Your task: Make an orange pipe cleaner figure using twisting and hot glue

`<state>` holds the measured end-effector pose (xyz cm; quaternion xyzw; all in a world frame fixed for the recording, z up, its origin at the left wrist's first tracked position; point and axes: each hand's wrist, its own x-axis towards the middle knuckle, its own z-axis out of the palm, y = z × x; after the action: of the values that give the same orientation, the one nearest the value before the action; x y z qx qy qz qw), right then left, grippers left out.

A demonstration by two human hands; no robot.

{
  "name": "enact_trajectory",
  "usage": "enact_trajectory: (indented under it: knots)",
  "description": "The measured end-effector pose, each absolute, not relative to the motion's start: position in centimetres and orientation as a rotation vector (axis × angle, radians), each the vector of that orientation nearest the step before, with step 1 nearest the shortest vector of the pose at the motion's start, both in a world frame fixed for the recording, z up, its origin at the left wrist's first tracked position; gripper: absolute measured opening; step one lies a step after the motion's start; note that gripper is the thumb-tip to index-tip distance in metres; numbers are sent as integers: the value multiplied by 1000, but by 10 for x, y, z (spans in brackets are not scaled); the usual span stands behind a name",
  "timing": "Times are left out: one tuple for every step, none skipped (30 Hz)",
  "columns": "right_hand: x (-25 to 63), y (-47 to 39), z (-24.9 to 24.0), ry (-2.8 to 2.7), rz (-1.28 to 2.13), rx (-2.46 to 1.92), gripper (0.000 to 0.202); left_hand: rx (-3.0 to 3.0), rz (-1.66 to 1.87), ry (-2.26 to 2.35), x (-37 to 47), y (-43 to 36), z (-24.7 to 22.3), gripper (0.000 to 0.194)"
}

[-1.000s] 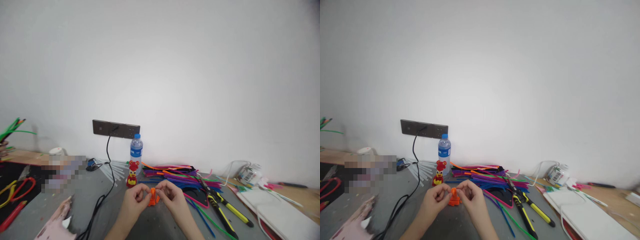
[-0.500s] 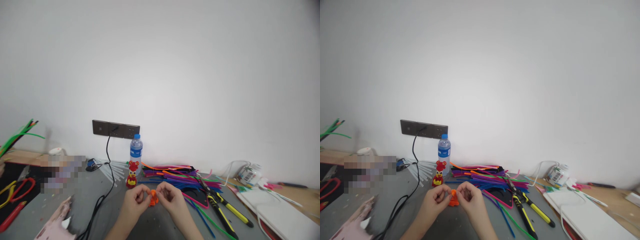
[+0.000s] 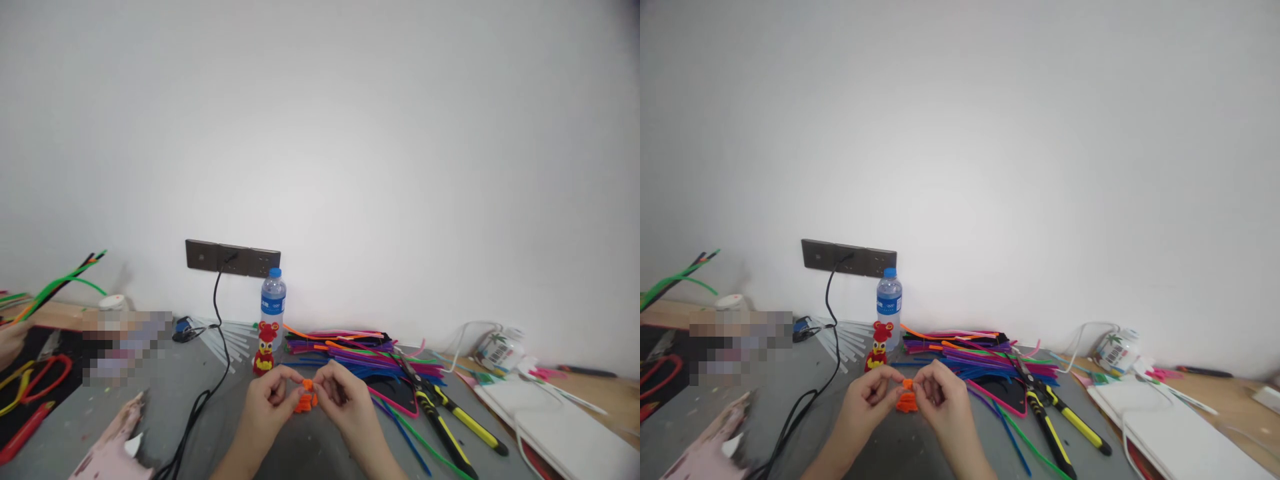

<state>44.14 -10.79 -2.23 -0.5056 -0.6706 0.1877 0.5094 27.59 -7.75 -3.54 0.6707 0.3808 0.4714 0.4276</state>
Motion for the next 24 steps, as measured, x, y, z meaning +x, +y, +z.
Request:
enact_trajectory:
  knots:
    - [441,-108,-23,-1634,426,-1219,11,1677,1179,954,276,-77,-36,21]
    - [441,-108,-23,-1648,408,-1219,11,1681,1182,960,276,-77,-36,20]
    - [441,-108,-22,-1659,395,-1218,12,1684,1187,965,276,-77,-37,20]
    - [441,-108,-22,-1668,386,-1217,12,1686,1192,971,276,-76,-37,20]
    - [441,-108,-21,-1675,377,-1216,12,1688,1195,972,276,-76,-36,19]
    - [441,-109,-21,-1680,369,-1216,13,1687,1198,973,276,-76,-36,19]
    - [440,-109,-20,-1685,361,-1216,13,1688,1198,972,276,-77,-36,18]
    - [440,-110,-20,-1686,355,-1217,13,1691,1196,970,276,-77,-35,18]
    - [440,-110,-19,-1686,350,-1218,13,1694,1194,969,276,-77,-35,17]
    - [440,-111,-19,-1686,348,-1217,13,1697,1193,968,276,-77,-35,16]
    - [440,-111,-19,-1685,349,-1214,13,1701,1193,968,276,-78,-35,16]
    - [440,-111,-19,-1685,352,-1208,13,1704,1191,970,276,-78,-36,15]
    - [439,-111,-19,-1684,355,-1201,13,1704,1190,972,276,-78,-36,15]
    - [439,-112,-19,-1683,358,-1194,13,1701,1191,976,276,-78,-35,15]
    - [439,-112,-20,-1682,361,-1189,13,1698,1194,983,276,-78,-35,15]
    - [439,-112,-20,-1678,366,-1190,13,1696,1199,991,276,-78,-35,16]
    - [438,-112,-20,-1673,372,-1194,13,1696,1204,999,276,-78,-34,16]
    - [438,-112,-20,-1669,379,-1202,13,1698,1210,1005,276,-78,-34,17]
    - [438,-112,-20,-1665,386,-1209,13,1704,1216,1008,276,-79,-34,18]
    - [437,-112,-20,-1662,392,-1214,12,1713,1220,1009,276,-79,-33,19]
    - [437,-112,-19,-1660,395,-1215,12,1724,1225,1009,276,-79,-34,19]
    - [437,-112,-18,-1659,397,-1213,12,1739,1231,1009,276,-79,-34,20]
    - [437,-112,-17,-1659,399,-1210,12,1759,1238,1011,276,-79,-34,20]
    - [437,-112,-17,-1657,400,-1207,12,1785,1247,1014,276,-79,-35,19]
